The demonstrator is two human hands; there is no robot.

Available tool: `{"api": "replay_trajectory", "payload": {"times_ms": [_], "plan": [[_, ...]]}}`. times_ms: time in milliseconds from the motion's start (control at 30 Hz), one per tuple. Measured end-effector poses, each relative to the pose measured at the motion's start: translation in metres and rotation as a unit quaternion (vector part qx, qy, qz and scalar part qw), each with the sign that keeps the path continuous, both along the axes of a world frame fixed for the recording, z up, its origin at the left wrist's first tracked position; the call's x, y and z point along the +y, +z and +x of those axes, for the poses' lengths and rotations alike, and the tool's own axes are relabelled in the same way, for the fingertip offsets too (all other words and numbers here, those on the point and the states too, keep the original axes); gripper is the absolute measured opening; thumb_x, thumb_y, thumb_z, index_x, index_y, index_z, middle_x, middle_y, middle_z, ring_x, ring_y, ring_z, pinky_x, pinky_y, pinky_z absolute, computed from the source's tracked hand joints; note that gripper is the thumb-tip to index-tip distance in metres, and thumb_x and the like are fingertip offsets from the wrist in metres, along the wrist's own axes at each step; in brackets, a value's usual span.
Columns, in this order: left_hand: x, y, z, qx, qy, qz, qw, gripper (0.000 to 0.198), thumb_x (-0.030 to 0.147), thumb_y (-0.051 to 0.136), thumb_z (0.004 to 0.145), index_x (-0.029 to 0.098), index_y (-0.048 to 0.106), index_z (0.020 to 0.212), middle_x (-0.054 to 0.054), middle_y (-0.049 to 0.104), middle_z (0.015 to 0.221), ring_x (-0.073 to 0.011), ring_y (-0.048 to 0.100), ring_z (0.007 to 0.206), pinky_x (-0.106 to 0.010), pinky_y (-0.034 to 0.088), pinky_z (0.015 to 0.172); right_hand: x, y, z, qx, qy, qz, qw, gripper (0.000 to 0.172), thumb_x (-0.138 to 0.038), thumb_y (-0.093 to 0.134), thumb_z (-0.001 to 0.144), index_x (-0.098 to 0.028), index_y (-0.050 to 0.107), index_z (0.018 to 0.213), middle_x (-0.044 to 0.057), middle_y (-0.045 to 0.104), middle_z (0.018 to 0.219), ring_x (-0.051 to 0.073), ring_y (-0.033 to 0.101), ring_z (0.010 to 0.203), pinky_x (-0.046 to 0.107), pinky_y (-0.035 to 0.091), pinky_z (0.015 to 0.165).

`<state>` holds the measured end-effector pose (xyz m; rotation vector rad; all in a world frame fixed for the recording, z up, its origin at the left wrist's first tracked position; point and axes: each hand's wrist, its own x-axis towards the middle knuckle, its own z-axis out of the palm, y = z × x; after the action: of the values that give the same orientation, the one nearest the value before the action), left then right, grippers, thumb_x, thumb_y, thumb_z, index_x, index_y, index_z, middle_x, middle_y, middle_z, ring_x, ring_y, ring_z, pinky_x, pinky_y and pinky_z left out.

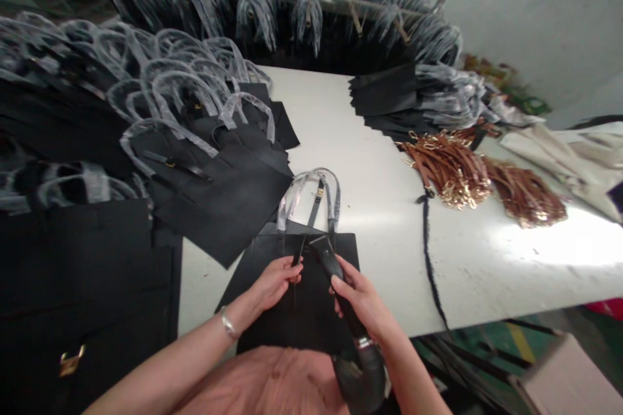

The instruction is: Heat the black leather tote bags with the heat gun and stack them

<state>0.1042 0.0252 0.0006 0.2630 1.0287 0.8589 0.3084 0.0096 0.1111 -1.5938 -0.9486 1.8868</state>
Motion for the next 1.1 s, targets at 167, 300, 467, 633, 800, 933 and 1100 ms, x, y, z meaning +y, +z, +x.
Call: {"api": "replay_trajectory", "payload": {"times_ms": [167,300,467,633,800,933,1100], "plan": [[-0.004,-0.002,0.004,0.127,-0.004,0.114,0.985,0.026,0.017,0.081,0.063,0.016,0.072,0.088,-0.003,0.071,0.082,-0.013,0.063,0.074,-0.024,0.048,0.072,-0.018,0.002,0.006,0.018,0.031,-0.05,0.998,0.081,-0.056,0.07,0.08,-0.026,0.039,0.149,-0.002,0.061,0.08,0.01,0.056,0.053,0.024,0.045,0.049],[-0.003,-0.003,0.003,0.162,-0.049,0.173,0.97,0.022,0.012,0.072,0.066,0.019,0.074,0.087,-0.002,0.074,0.085,-0.0174,0.066,0.08,-0.028,0.05,0.076,-0.016,-0.004,-0.005,0.033,0.053,-0.071,0.995,0.082,-0.056,0.071,0.079,-0.024,0.04,0.148,-0.001,0.062,0.08,0.009,0.056,0.051,0.023,0.044,0.047],[-0.005,-0.007,0.003,0.187,-0.049,0.153,0.969,0.04,0.007,0.073,0.062,0.016,0.071,0.101,-0.004,0.075,0.086,-0.0185,0.067,0.08,-0.03,0.051,0.077,-0.003,-0.005,-0.013,0.02,0.01,-0.015,1.0,0.079,-0.054,0.07,0.08,-0.023,0.041,0.147,-0.002,0.06,0.078,0.009,0.055,0.052,0.023,0.044,0.048],[-0.005,-0.004,0.008,0.222,-0.082,0.2,0.951,0.038,0.009,0.067,0.07,0.017,0.07,0.107,-0.007,0.074,0.096,-0.0195,0.067,0.084,-0.03,0.05,0.077,-0.004,-0.008,-0.008,0.031,0.043,-0.045,0.998,0.081,-0.052,0.071,0.08,-0.022,0.04,0.147,-0.001,0.062,0.08,0.01,0.055,0.053,0.025,0.045,0.05],[0.01,0.0,-0.012,0.372,-0.187,0.275,0.867,0.025,0.016,0.069,0.078,0.018,0.07,0.102,-0.009,0.071,0.1,-0.0243,0.065,0.092,-0.037,0.05,0.086,-0.001,-0.02,0.002,-0.019,-0.07,0.03,0.997,0.089,-0.055,0.073,0.076,-0.019,0.036,0.148,-0.003,0.06,0.078,0.01,0.055,0.054,0.025,0.045,0.05],[0.018,-0.002,-0.053,0.642,-0.137,0.29,0.696,0.037,0.015,0.066,0.083,0.015,0.062,0.119,-0.014,0.061,0.117,-0.0302,0.055,0.113,-0.047,0.043,0.103,-0.007,-0.022,0.023,-0.064,-0.1,0.031,0.992,0.087,-0.056,0.073,0.076,-0.019,0.038,0.147,-0.002,0.062,0.078,0.011,0.055,0.055,0.026,0.046,0.052],[0.004,-0.021,-0.077,0.718,-0.122,0.241,0.642,0.05,0.015,0.069,0.081,0.008,0.052,0.128,-0.016,0.056,0.118,-0.0298,0.057,0.112,-0.046,0.048,0.1,-0.025,-0.028,0.027,-0.049,-0.089,0.001,0.995,0.087,-0.056,0.072,0.077,-0.021,0.036,0.148,-0.003,0.06,0.077,0.012,0.055,0.056,0.026,0.046,0.051]]}}
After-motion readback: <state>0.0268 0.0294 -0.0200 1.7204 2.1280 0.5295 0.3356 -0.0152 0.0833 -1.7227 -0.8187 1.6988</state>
